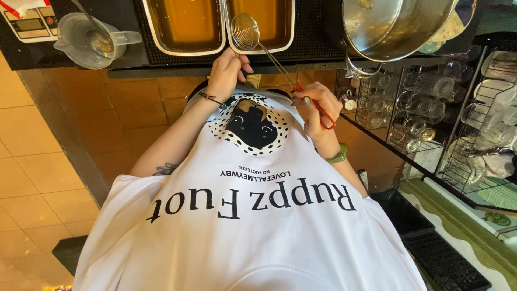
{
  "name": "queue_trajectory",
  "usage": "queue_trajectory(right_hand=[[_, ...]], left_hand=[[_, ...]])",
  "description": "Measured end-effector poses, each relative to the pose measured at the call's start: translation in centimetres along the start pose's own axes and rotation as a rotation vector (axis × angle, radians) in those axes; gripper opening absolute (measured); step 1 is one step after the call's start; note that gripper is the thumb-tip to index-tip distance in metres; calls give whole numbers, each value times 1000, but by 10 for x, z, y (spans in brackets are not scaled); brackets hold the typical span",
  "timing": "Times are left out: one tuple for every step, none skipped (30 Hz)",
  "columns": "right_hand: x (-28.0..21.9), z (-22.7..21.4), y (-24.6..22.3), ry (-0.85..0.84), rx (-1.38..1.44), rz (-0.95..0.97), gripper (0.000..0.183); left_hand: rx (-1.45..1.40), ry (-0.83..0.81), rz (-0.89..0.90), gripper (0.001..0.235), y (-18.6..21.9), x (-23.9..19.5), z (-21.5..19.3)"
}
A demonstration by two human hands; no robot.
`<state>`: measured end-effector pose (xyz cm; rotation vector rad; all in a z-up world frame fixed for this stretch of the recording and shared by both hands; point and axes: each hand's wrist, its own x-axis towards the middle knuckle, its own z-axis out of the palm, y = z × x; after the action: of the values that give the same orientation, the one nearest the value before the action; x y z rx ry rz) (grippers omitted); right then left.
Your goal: Strain and pour a brownish liquid from a large metal pot into individual storage containers.
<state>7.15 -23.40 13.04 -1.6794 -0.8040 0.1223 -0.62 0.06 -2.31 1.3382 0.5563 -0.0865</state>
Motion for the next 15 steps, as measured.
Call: queue_trajectory(right_hand=[[0,0,-2,1,-3,6,17],[0,-1,-3,2,-5,11,18],[-2,-2,-2,2,-5,11,18],[-5,-4,-2,37,42,89,17],[-7,-5,-1,72,89,166,16],[-9,-6,2,73,88,165,16],[-11,-6,5,203,238,233,16],[-13,-7,7,335,386,299,16],[-8,-12,1,337,383,297,16],[-4,-18,-6,442,454,365,15],[0,-25,-12,547,525,432,15],[1,-37,-14,550,522,428,15],[2,-48,-16,624,469,355,18],[4,-60,-17,694,418,283,22],[4,-67,-22,693,417,282,22]], left_hand=[[3,5,4,22,1,0,0],[6,9,8,21,2,0,1],[6,9,9,21,1,-1,1],[0,8,10,21,1,-1,1],[-6,7,11,21,1,0,1],[-6,6,13,21,2,-1,1],[4,12,14,21,2,-2,1],[14,14,16,21,2,-1,2],[13,10,19,21,6,-2,2],[15,17,17,20,10,-3,2],[16,25,15,20,13,-4,3],[15,20,18,20,16,-4,5],[50,47,-4,23,19,-4,7],[84,78,-28,28,22,-5,7],[83,78,-27,28,19,-3,9]])
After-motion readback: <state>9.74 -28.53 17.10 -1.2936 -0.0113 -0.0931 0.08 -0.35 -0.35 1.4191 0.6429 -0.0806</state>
